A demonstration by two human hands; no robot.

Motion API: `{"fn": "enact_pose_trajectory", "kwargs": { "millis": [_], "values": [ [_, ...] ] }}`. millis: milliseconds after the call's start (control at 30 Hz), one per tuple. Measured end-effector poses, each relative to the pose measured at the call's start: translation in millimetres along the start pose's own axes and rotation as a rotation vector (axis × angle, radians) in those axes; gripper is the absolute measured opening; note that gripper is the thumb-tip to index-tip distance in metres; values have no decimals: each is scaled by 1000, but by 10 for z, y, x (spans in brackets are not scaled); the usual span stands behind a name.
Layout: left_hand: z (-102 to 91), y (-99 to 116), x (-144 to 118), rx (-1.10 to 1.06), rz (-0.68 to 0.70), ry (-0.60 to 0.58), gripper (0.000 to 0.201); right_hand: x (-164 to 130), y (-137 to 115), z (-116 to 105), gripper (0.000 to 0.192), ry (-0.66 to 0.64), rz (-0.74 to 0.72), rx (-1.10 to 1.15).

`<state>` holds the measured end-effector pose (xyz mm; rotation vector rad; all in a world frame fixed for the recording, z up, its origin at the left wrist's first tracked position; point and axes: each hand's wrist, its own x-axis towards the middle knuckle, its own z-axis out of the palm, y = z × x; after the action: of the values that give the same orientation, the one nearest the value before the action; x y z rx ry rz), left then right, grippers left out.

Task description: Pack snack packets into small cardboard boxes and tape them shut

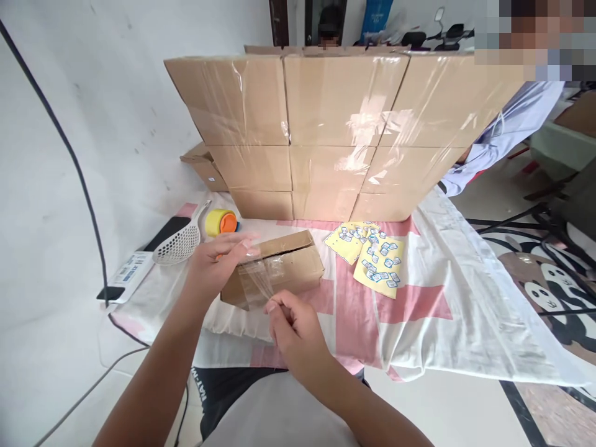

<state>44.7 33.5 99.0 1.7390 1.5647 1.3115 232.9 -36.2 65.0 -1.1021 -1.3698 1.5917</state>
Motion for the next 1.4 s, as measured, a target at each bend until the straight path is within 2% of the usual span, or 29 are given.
{"fn": "enact_pose_trajectory", "kwargs": {
  "millis": [133,233,333,400,467,567,633,767,900,1000,1100,1167,1233,1400],
  "values": [
    [100,-15,-7,146,50,100,33,-13,5,15,30,61,-23,-9],
    [108,-21,-11,208,109,163,35,-42,4,2,29,74,-37,-8],
    [-29,-100,64,215,129,288,16,-87,35,-4,27,80,-52,-9],
    [-183,-187,156,185,95,411,18,-111,67,3,27,84,-54,-10],
    [-319,-255,246,114,30,474,21,-120,86,15,26,85,-60,-11],
    [-390,-247,293,39,-42,351,22,-104,52,21,26,87,-94,-10],
    [-362,-177,252,43,-86,194,23,-77,-18,5,28,90,-123,-11],
    [-321,-44,92,17,-179,-99,42,97,-276,-68,36,76,-184,-38],
    [-356,-8,-10,-207,-245,-244,52,584,-783,-96,31,-56,-277,-86],
    [-353,14,8,-436,-355,-338,53,1031,-1257,-26,22,-132,-250,-1],
    [-314,33,118,-661,-417,-459,75,1286,-1543,79,23,-181,-228,125],
    [-287,26,237,-800,-401,-480,87,1304,-1540,126,23,-203,-226,163],
    [-272,1,375,-906,-373,-441,86,1237,-1401,136,22,-201,-200,173],
    [-286,-85,654,-932,-407,-186,36,982,-878,58,16,-151,-115,143]
  ]
}}
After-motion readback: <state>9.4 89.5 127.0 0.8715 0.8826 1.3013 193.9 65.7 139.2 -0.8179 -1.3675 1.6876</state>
